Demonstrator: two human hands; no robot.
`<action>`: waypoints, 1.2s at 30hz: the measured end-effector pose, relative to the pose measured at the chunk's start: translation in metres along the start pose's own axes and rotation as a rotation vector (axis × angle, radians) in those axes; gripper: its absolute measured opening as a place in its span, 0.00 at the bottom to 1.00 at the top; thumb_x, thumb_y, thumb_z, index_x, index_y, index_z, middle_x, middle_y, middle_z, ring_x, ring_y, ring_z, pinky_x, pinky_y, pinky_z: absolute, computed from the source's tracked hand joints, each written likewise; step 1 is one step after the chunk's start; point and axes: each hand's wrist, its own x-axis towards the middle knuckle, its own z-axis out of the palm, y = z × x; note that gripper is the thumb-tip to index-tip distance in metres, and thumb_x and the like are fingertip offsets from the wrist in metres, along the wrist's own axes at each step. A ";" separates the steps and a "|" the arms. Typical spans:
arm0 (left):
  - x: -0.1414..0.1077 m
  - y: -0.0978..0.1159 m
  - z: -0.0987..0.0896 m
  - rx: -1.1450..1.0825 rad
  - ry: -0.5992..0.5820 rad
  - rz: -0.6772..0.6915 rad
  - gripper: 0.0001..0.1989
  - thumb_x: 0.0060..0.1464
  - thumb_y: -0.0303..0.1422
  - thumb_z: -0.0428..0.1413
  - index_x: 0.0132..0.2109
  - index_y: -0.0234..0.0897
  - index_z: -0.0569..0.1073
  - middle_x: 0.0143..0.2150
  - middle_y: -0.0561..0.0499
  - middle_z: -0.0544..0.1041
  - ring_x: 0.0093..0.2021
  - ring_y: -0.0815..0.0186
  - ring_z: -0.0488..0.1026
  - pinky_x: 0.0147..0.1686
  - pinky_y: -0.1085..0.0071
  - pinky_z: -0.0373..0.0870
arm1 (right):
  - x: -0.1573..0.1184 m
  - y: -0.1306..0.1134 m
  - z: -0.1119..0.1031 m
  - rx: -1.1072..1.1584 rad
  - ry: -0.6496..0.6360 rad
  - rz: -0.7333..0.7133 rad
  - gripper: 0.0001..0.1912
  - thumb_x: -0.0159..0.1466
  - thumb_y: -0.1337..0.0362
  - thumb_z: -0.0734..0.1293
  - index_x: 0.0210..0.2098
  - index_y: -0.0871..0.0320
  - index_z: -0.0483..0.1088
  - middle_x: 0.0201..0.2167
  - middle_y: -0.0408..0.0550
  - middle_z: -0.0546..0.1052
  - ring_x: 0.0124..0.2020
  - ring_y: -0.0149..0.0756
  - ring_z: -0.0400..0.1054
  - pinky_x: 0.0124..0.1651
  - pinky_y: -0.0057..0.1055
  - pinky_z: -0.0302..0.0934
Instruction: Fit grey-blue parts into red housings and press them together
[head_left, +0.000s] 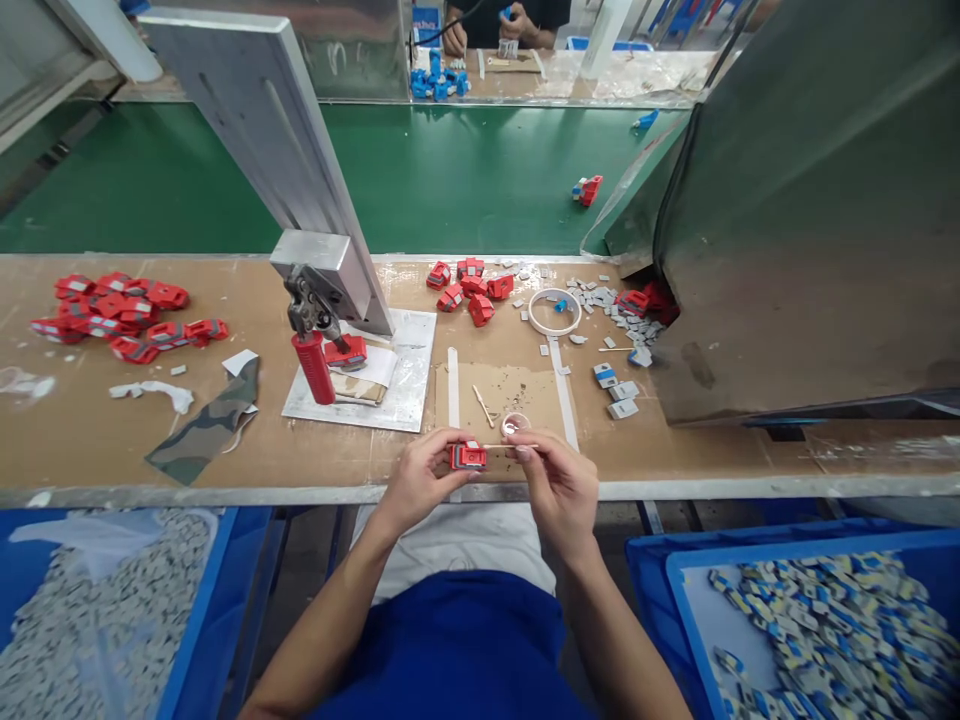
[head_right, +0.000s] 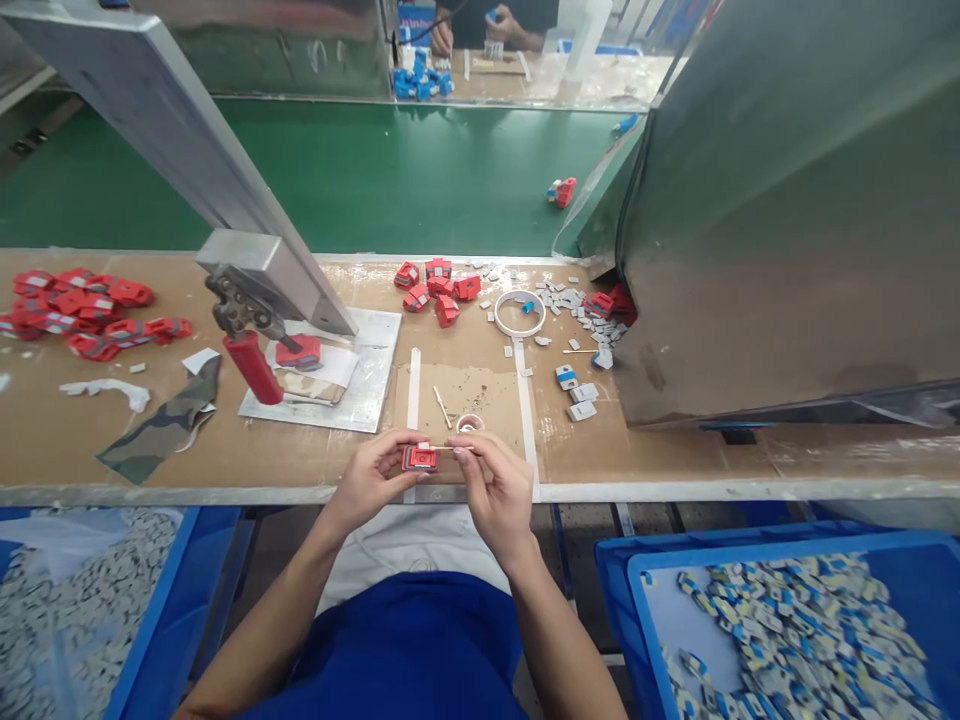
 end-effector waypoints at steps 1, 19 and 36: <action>0.000 -0.001 0.000 -0.006 -0.005 -0.005 0.18 0.53 0.33 0.68 0.51 0.36 0.78 0.49 0.43 0.79 0.49 0.57 0.79 0.50 0.64 0.78 | 0.000 -0.001 0.002 -0.003 -0.019 -0.017 0.09 0.72 0.64 0.65 0.40 0.54 0.78 0.36 0.49 0.83 0.38 0.40 0.79 0.42 0.36 0.75; 0.001 0.004 -0.002 0.110 -0.044 0.049 0.15 0.55 0.30 0.65 0.50 0.37 0.77 0.46 0.44 0.79 0.48 0.57 0.78 0.46 0.66 0.77 | 0.004 -0.006 0.014 -0.025 -0.146 -0.125 0.11 0.71 0.71 0.64 0.43 0.53 0.79 0.35 0.47 0.83 0.36 0.37 0.79 0.39 0.31 0.73; -0.001 0.008 -0.001 0.194 -0.032 0.095 0.13 0.56 0.32 0.66 0.47 0.36 0.76 0.44 0.45 0.79 0.45 0.59 0.77 0.44 0.67 0.76 | 0.006 -0.012 -0.007 -0.162 -0.252 -0.129 0.10 0.71 0.72 0.62 0.38 0.54 0.72 0.32 0.47 0.79 0.33 0.35 0.75 0.37 0.28 0.68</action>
